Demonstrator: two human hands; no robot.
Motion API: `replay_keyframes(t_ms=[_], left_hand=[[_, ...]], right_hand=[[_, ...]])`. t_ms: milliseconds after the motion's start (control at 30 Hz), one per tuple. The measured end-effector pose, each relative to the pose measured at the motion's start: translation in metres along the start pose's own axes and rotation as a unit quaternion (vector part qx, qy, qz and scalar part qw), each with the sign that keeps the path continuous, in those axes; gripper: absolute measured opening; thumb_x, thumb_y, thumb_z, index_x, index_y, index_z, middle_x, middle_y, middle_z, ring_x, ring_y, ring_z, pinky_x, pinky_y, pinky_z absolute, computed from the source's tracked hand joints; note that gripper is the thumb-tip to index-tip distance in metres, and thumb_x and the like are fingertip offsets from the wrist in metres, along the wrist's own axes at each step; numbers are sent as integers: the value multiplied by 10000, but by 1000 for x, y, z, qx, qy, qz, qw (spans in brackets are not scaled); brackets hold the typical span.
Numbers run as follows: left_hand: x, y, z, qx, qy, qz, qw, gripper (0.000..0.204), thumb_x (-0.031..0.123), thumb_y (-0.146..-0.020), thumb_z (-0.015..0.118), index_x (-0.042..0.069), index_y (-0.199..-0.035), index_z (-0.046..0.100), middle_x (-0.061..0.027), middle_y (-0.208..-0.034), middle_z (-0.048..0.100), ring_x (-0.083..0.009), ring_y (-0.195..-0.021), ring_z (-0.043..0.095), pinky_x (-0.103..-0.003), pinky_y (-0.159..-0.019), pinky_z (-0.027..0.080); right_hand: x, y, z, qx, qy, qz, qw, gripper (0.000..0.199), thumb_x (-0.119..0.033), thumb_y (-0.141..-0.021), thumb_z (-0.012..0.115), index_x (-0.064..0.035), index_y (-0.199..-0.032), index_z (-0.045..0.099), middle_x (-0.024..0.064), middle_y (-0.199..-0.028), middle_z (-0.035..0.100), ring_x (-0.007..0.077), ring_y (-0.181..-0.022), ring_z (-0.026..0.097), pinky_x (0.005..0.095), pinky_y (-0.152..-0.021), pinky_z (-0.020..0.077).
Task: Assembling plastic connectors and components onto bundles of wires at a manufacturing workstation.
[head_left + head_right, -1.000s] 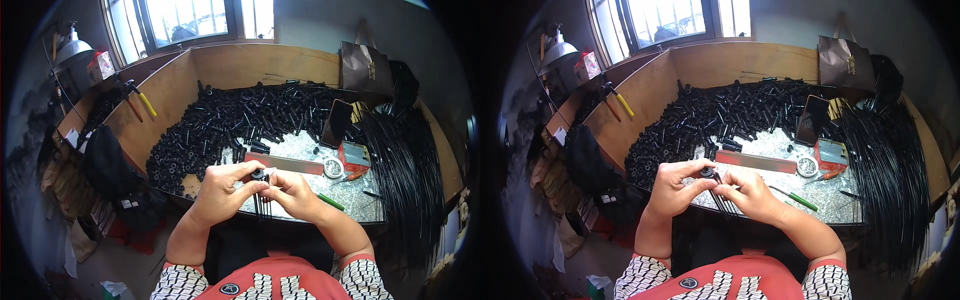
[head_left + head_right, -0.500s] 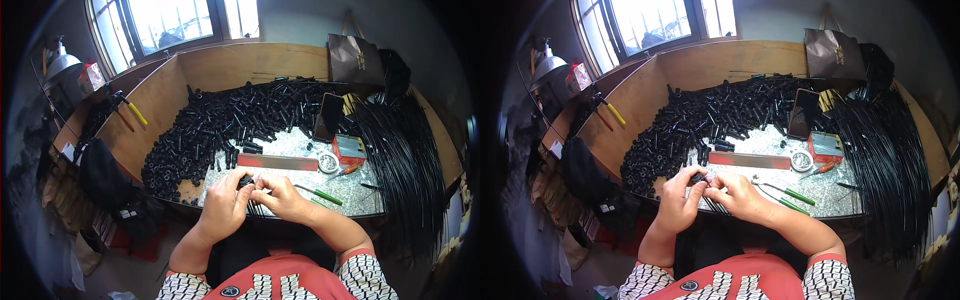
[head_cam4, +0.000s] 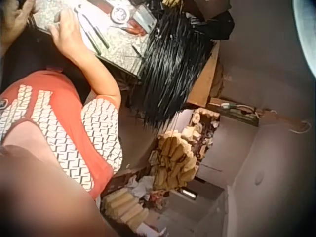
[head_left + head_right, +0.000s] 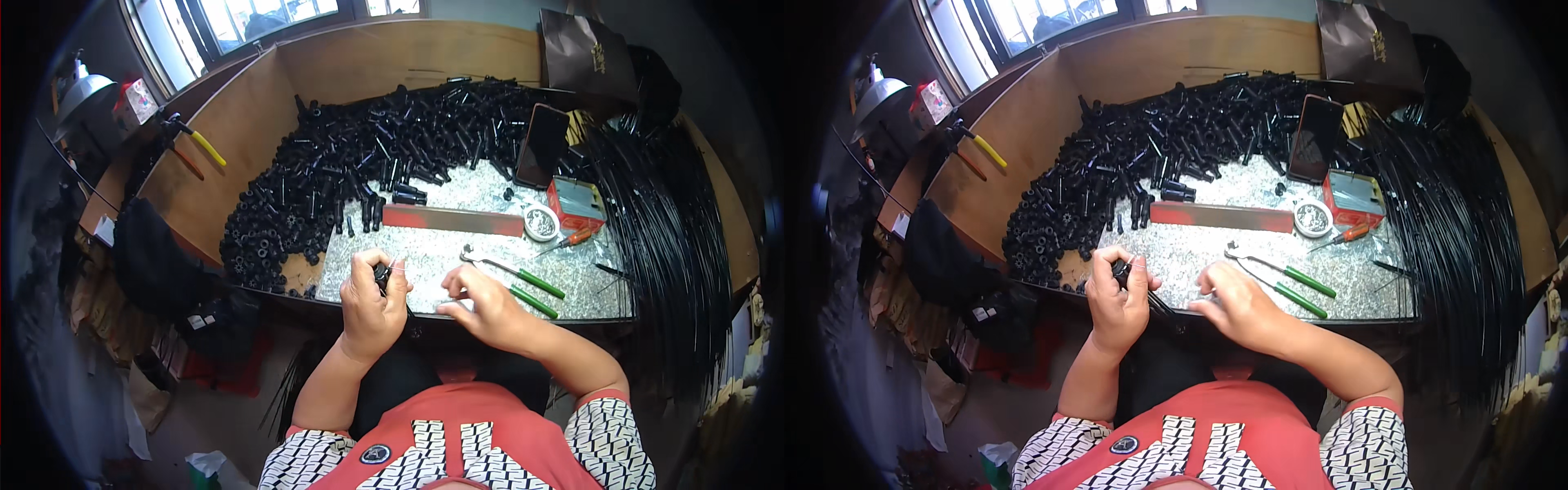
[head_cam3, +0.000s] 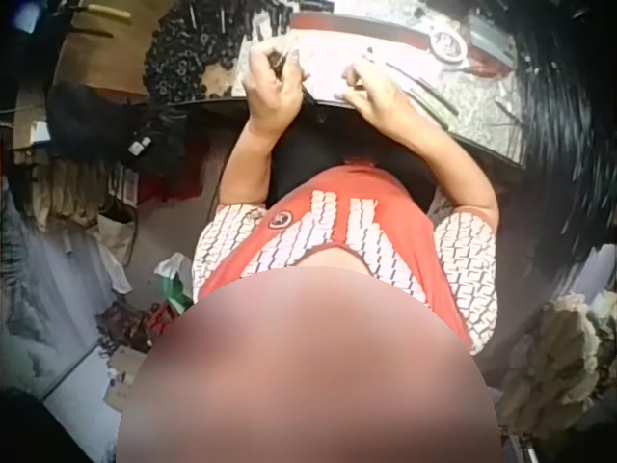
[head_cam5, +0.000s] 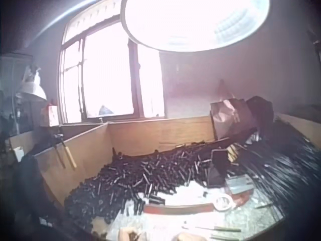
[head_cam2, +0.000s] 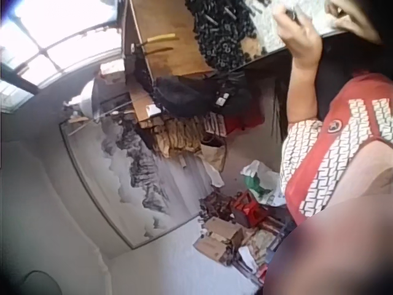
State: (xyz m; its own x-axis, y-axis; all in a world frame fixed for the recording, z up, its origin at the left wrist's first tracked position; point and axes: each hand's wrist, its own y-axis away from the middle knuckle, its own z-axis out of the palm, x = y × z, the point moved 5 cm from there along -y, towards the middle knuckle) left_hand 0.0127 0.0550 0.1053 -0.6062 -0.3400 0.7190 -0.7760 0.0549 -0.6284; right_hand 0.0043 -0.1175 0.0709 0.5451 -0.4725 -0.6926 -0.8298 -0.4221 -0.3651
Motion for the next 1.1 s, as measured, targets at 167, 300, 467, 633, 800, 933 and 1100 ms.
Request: replay_keyframes(t_ms=[167,300,467,633,800,933,1100], left_hand=[[-6,6,4,18,62,-6,998,214,-10,-927,464,-9,-1119,369,-42,-698,517,-114,-535,593,-227,-502,462],[-14,16,10,4,63,2,998,265,-8,-925,448,2,-1164,335,-50,-703,509,-102,-509,544,-220,-503,448],[-18,24,20,-19,133,-24,991,258,6,-943,457,28,-1167,330,-80,-756,530,-93,-565,520,-232,-547,455],[-32,27,22,-56,150,-17,987,195,53,-971,480,45,-1113,346,-150,-933,582,-87,-670,502,-237,-630,451],[-32,32,26,-128,226,-133,956,127,65,-980,479,50,-998,354,-220,-1083,600,-121,-759,551,-260,-708,473],[-34,37,29,-129,278,-145,941,133,58,-979,477,58,-971,344,-210,-1061,618,-173,-856,612,-304,-784,496],[-33,36,28,-181,171,-61,967,142,38,-974,478,66,-960,339,-143,-930,632,-204,-876,636,-324,-798,504]], right_hand=[[19,29,-28,34,134,17,990,252,-45,-780,704,-3,-861,469,179,-950,563,354,-873,566,405,-758,460],[36,49,-41,48,222,51,973,276,-64,-763,717,4,-871,472,171,-941,549,353,-879,542,411,-774,446],[48,64,-51,52,349,73,933,312,-152,-765,732,7,-892,495,164,-966,533,351,-911,528,407,-794,450],[57,67,-54,25,356,92,929,324,-193,-771,736,19,-885,519,168,-965,543,345,-910,539,414,-779,460],[58,64,-53,8,374,61,925,273,-168,-798,704,27,-879,530,180,-935,545,343,-869,542,412,-757,459],[55,61,-51,3,376,67,924,234,-141,-824,673,31,-869,521,188,-932,537,346,-869,534,411,-751,456],[54,65,-58,72,245,126,958,209,-140,-868,642,3,-816,498,160,-813,512,303,-710,536,407,-637,442]])
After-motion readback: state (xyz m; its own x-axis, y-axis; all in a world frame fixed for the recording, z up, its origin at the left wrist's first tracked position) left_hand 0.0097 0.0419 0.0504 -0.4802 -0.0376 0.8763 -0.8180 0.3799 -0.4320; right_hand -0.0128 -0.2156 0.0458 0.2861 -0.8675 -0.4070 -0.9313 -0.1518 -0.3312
